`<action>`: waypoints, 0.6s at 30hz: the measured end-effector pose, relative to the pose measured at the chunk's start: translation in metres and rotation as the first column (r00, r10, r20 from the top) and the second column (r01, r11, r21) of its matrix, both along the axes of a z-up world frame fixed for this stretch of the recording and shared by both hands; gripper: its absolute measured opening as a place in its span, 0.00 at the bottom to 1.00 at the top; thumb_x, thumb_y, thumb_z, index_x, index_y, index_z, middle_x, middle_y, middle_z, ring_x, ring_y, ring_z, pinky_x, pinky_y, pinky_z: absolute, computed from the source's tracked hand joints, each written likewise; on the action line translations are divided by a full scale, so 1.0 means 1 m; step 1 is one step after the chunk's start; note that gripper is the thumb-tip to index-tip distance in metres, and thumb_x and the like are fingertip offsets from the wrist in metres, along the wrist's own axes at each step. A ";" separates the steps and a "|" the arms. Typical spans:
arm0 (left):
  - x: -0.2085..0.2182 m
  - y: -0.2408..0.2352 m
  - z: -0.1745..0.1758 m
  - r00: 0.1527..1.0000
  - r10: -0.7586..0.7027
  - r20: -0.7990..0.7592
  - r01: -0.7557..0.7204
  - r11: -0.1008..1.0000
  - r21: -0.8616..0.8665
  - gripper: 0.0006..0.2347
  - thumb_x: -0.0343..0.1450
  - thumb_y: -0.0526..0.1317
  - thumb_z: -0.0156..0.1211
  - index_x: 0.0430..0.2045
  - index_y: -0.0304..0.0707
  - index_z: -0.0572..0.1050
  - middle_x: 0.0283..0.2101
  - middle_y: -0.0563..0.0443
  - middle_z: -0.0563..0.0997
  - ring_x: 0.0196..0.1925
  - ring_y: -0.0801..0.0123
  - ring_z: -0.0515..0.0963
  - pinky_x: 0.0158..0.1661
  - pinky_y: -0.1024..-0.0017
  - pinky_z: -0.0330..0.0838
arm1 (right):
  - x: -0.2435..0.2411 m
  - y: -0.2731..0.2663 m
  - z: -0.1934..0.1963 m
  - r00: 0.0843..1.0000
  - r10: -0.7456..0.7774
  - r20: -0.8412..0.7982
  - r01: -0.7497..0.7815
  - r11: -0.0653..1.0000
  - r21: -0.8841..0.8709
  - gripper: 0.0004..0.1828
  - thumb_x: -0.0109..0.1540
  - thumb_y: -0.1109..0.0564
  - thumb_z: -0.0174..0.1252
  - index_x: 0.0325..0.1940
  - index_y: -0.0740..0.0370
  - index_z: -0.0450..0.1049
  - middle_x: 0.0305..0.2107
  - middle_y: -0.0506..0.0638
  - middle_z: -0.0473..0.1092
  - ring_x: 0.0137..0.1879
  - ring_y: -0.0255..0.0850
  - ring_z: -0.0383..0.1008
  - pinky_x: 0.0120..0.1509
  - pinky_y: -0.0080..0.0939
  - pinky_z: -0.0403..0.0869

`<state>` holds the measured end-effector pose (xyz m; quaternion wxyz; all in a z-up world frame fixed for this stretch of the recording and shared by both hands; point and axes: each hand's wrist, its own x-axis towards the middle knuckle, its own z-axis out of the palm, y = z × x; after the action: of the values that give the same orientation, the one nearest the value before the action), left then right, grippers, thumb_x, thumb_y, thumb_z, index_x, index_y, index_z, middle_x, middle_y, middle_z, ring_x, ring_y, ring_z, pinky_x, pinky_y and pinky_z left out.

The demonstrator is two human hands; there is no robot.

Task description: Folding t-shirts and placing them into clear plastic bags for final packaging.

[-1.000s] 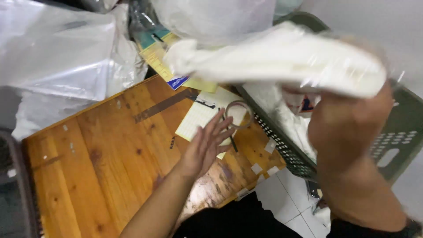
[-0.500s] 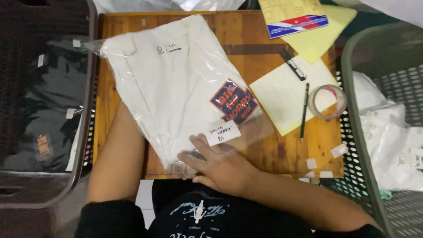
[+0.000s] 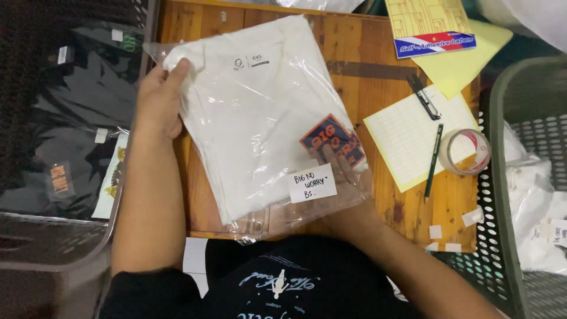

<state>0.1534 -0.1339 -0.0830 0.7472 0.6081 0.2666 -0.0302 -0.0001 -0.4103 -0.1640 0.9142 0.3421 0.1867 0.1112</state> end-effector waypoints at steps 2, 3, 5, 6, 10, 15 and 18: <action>-0.003 -0.004 0.002 0.998 -0.060 0.029 0.050 0.961 0.273 0.13 0.62 0.46 0.53 0.36 0.42 0.72 0.33 0.59 0.77 0.34 0.80 0.75 0.33 0.83 0.70 | 0.004 0.004 0.011 0.973 0.039 -0.227 0.095 0.831 0.549 0.28 0.59 0.51 0.37 0.63 0.52 0.46 0.60 0.48 0.50 0.65 0.41 0.45 0.66 0.39 0.48; -0.004 -0.006 0.008 0.998 -0.053 0.029 0.043 0.962 0.270 0.13 0.62 0.46 0.53 0.36 0.42 0.72 0.33 0.59 0.77 0.34 0.80 0.75 0.33 0.83 0.70 | 0.005 0.007 0.020 0.973 0.045 -0.227 0.089 0.833 0.546 0.28 0.59 0.51 0.37 0.63 0.52 0.46 0.60 0.48 0.50 0.65 0.41 0.45 0.66 0.39 0.48; -0.005 -0.012 0.021 0.999 0.014 -0.037 -0.010 0.994 0.105 0.16 0.63 0.44 0.49 0.41 0.41 0.71 0.37 0.56 0.77 0.37 0.77 0.76 0.37 0.82 0.72 | 0.008 0.013 0.040 0.851 0.308 -0.425 0.410 0.116 0.905 0.28 0.57 0.45 0.38 0.61 0.49 0.51 0.59 0.48 0.50 0.66 0.49 0.41 0.67 0.43 0.42; -0.004 -0.012 0.020 0.999 0.017 -0.038 -0.013 0.995 0.104 0.16 0.63 0.44 0.49 0.41 0.41 0.71 0.37 0.56 0.77 0.37 0.77 0.76 0.37 0.82 0.72 | 0.008 0.016 0.045 0.850 0.310 -0.426 0.411 0.118 0.904 0.28 0.57 0.45 0.38 0.61 0.49 0.51 0.59 0.48 0.50 0.66 0.49 0.41 0.67 0.43 0.42; 0.000 -0.008 0.017 0.998 0.055 -0.012 -0.055 0.997 -0.057 0.16 0.62 0.43 0.48 0.40 0.36 0.71 0.34 0.53 0.77 0.36 0.72 0.77 0.33 0.78 0.71 | 0.011 0.030 0.058 0.742 0.623 -0.249 0.641 -0.550 0.535 0.28 0.56 0.40 0.41 0.59 0.46 0.58 0.58 0.50 0.53 0.65 0.58 0.42 0.67 0.50 0.44; 0.000 -0.012 0.027 0.977 0.120 -0.176 -0.128 0.991 -0.035 0.19 0.60 0.46 0.47 0.43 0.38 0.66 0.31 0.56 0.74 0.32 0.74 0.74 0.30 0.78 0.69 | 0.014 0.037 0.058 0.738 0.667 -0.104 0.550 -0.504 0.666 0.25 0.53 0.45 0.46 0.53 0.53 0.64 0.52 0.56 0.60 0.60 0.61 0.54 0.62 0.53 0.56; 0.001 -0.008 0.021 0.990 0.081 -0.114 -0.094 0.989 -0.115 0.16 0.60 0.45 0.47 0.36 0.36 0.69 0.31 0.54 0.75 0.34 0.72 0.74 0.33 0.77 0.69 | 0.014 0.051 0.019 0.719 0.685 -0.114 0.587 -0.511 0.628 0.20 0.59 0.46 0.43 0.54 0.51 0.63 0.53 0.58 0.60 0.60 0.62 0.54 0.65 0.54 0.49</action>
<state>0.1546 -0.1417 -0.0619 0.7672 0.5474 0.3311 -0.0462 0.0141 -0.3590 -0.1446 -0.0703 0.9319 0.3267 0.1409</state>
